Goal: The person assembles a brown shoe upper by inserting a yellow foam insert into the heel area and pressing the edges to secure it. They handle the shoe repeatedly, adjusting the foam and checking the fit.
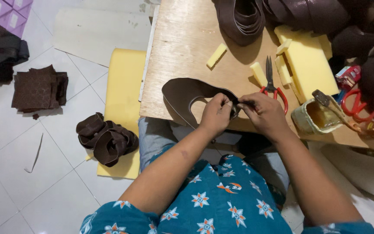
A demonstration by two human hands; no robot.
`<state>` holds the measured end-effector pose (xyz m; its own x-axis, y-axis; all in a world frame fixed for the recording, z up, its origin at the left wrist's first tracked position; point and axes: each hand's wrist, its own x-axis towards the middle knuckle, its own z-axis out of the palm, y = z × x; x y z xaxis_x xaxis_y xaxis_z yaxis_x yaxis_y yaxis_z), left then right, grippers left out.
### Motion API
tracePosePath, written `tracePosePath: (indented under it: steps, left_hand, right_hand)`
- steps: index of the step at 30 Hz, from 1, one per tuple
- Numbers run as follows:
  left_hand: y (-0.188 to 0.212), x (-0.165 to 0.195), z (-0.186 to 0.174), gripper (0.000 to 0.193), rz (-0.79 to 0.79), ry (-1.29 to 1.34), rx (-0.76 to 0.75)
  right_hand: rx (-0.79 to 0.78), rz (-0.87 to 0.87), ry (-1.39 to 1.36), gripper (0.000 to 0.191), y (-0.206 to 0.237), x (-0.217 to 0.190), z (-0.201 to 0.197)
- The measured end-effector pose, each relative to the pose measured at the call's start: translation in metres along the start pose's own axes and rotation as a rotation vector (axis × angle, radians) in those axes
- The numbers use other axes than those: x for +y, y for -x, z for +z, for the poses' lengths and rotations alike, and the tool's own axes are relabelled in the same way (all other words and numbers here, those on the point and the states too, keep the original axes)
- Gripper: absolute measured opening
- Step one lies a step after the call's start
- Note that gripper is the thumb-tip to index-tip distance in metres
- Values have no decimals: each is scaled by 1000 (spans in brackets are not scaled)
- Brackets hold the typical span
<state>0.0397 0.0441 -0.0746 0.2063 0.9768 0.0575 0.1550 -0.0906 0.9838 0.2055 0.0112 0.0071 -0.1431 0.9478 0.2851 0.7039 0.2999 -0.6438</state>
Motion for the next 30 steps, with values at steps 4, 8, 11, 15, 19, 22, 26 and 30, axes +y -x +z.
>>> tracePosePath:
  steps: [4, 8, 11, 15, 19, 22, 26, 30]
  left_hand:
    - [2, 0, 0, 15, -28, -46, -13]
    - [2, 0, 1, 15, -60, -112, -17]
    - [2, -1, 3, 14, -58, -96, -8]
    - [1, -1, 4, 15, -93, -96, 4]
    - [1, 0, 3, 14, -51, -77, 30]
    - [3, 2, 4, 15, -28, -48, 20]
    - [10, 8, 6, 12, 176, -111, 89]
    - [12, 19, 7, 21, 44, -121, 28]
  right_hand:
    - [22, 49, -1, 20, -2, -2, 4]
    - [4, 148, 65, 21, 4, -9, 7]
    - [70, 31, -28, 20, 12, -16, 4]
    - [160, 26, -131, 16, 25, -22, -2]
    - [116, 88, -104, 15, 29, -19, 3]
    - [103, 135, -110, 19, 28, -13, 9]
    - [102, 192, -161, 20, 31, -5, 10]
    - [130, 175, -218, 19, 31, -2, 12]
